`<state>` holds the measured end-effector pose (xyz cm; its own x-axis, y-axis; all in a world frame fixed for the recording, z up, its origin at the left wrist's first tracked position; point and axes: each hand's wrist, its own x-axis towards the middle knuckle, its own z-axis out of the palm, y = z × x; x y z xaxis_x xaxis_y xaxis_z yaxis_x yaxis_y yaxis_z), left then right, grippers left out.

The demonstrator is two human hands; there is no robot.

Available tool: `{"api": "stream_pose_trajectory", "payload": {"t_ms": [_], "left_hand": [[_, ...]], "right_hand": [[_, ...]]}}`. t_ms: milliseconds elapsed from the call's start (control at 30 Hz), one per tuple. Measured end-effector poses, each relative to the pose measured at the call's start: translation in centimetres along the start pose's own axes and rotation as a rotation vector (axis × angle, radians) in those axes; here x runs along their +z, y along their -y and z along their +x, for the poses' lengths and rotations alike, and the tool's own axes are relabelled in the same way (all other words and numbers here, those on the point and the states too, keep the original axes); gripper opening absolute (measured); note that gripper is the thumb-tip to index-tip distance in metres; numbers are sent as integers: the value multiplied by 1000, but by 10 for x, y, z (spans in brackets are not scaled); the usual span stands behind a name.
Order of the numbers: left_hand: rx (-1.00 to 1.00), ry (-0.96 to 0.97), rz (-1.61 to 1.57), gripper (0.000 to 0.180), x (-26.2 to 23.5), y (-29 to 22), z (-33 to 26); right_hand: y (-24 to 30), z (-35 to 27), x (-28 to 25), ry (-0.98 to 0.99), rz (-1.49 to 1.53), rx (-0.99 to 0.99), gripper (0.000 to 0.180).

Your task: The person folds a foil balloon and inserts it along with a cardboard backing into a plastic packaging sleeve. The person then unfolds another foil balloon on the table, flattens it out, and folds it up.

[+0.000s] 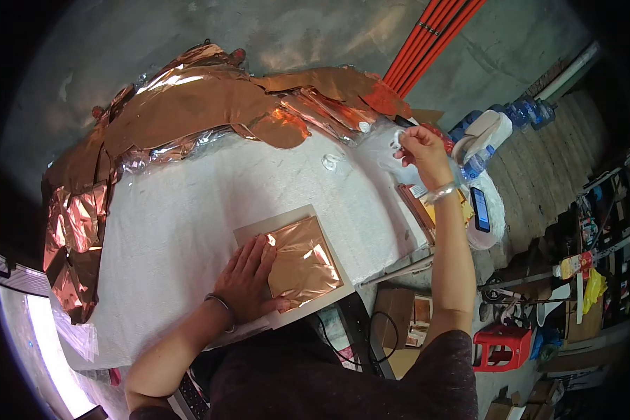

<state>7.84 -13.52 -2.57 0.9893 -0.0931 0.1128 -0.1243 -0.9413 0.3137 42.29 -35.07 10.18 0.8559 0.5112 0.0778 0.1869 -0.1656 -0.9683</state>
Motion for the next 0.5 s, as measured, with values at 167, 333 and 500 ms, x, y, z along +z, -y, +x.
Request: {"api": "stream_pose_trajectory", "payload": {"t_ms": [167,333,500], "left_hand": [[23,-24,22,105,2,0,1],[20,-30,19,103,2,1,0],[9,-8,1,103,1,-2,1]], "right_hand": [[-14,-32,26,172,103,66,11],[-34,-39,108,187,213,157,11],[-73,-50,131,279,-193,161,6]]}}
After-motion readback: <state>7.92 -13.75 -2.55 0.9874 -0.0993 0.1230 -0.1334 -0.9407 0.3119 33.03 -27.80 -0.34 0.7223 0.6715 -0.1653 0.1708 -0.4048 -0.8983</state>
